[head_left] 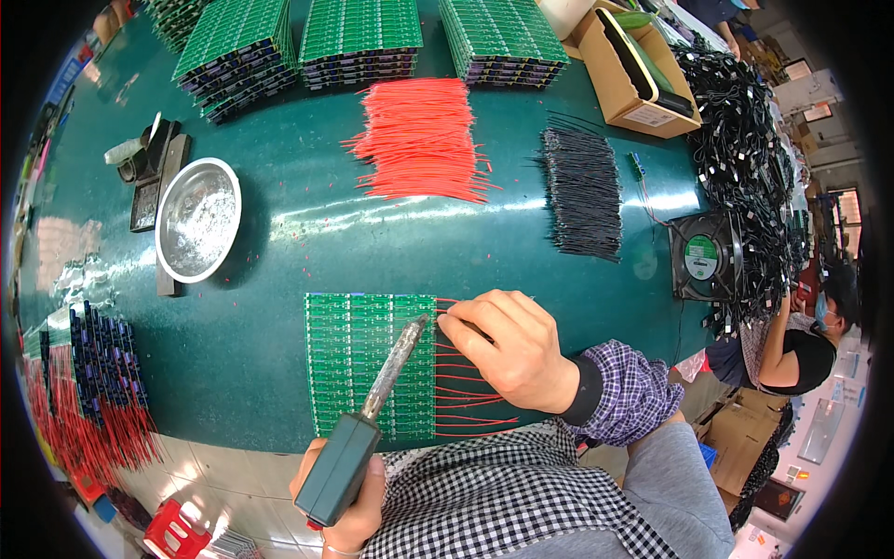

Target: The person aligns wires onto a circuit board and solders them using a soldering iron.

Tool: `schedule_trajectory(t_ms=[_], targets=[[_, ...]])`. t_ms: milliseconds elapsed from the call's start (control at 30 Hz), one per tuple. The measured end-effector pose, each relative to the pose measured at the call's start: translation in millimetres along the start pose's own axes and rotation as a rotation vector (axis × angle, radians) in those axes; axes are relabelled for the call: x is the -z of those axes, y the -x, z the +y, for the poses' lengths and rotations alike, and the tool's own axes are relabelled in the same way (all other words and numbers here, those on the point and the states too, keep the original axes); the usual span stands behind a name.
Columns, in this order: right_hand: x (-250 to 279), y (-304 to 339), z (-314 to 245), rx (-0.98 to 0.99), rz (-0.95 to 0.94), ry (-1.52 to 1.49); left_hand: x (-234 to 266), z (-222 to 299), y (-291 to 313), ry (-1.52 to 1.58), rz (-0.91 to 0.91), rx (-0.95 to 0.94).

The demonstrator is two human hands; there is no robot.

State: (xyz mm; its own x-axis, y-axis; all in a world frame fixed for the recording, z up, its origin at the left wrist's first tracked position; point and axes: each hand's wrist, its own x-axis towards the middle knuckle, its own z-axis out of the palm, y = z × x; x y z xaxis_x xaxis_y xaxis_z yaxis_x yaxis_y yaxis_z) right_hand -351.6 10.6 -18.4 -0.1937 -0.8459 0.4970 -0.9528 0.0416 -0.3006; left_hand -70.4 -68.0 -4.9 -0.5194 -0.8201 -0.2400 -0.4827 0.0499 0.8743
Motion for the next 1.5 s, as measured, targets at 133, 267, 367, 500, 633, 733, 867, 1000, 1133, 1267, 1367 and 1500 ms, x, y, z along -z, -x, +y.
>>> schedule_trajectory(t_ms=[133,267,367,500,633,733,867,1000,1133,1267,1367,1500], targets=[[0.1,-0.6,-0.6,-0.004,-0.009,0.004,-7.9,10.1,-10.5,-0.031,0.071,-0.123],[-0.6,1.0,-0.6,0.003,-0.001,0.006,-10.3,13.6,-11.4,-0.028,0.097,-0.173],[1.1,3.1,-2.5,0.015,0.034,0.0,-8.0,9.8,-8.6,-0.032,0.086,-0.169],[-0.5,7.6,-4.2,0.025,0.045,-0.023,-6.7,6.8,-6.8,-0.038,0.072,-0.186],[1.3,7.3,-4.1,0.037,-0.003,-0.025,-6.0,8.4,-5.2,-0.037,0.059,-0.136],[1.9,7.2,-4.4,0.042,-0.003,-0.019,-5.4,7.6,-3.3,-0.048,0.051,-0.134],[1.3,7.3,-4.9,0.042,-0.008,-0.017,-5.2,7.6,-2.5,-0.033,0.04,-0.096],[0.9,6.6,-4.9,0.041,-0.004,-0.019,-6.1,8.0,-3.4,-0.036,0.032,-0.066],[-0.7,8.7,-6.0,0.014,-0.003,-0.024,-6.8,10.9,-5.2,-0.045,0.022,-0.087],[-0.7,8.7,-6.4,0.012,0.003,-0.018,-5.6,2.9,-1.6,-0.077,0.034,-0.117],[-0.9,8.8,-6.2,0.017,0.0,-0.025,-4.5,3.4,0.4,-0.065,0.053,-0.13],[-1.1,9.2,-6.8,0.016,0.0,-0.011,-3.9,2.4,0.5,-0.074,0.056,-0.159]])
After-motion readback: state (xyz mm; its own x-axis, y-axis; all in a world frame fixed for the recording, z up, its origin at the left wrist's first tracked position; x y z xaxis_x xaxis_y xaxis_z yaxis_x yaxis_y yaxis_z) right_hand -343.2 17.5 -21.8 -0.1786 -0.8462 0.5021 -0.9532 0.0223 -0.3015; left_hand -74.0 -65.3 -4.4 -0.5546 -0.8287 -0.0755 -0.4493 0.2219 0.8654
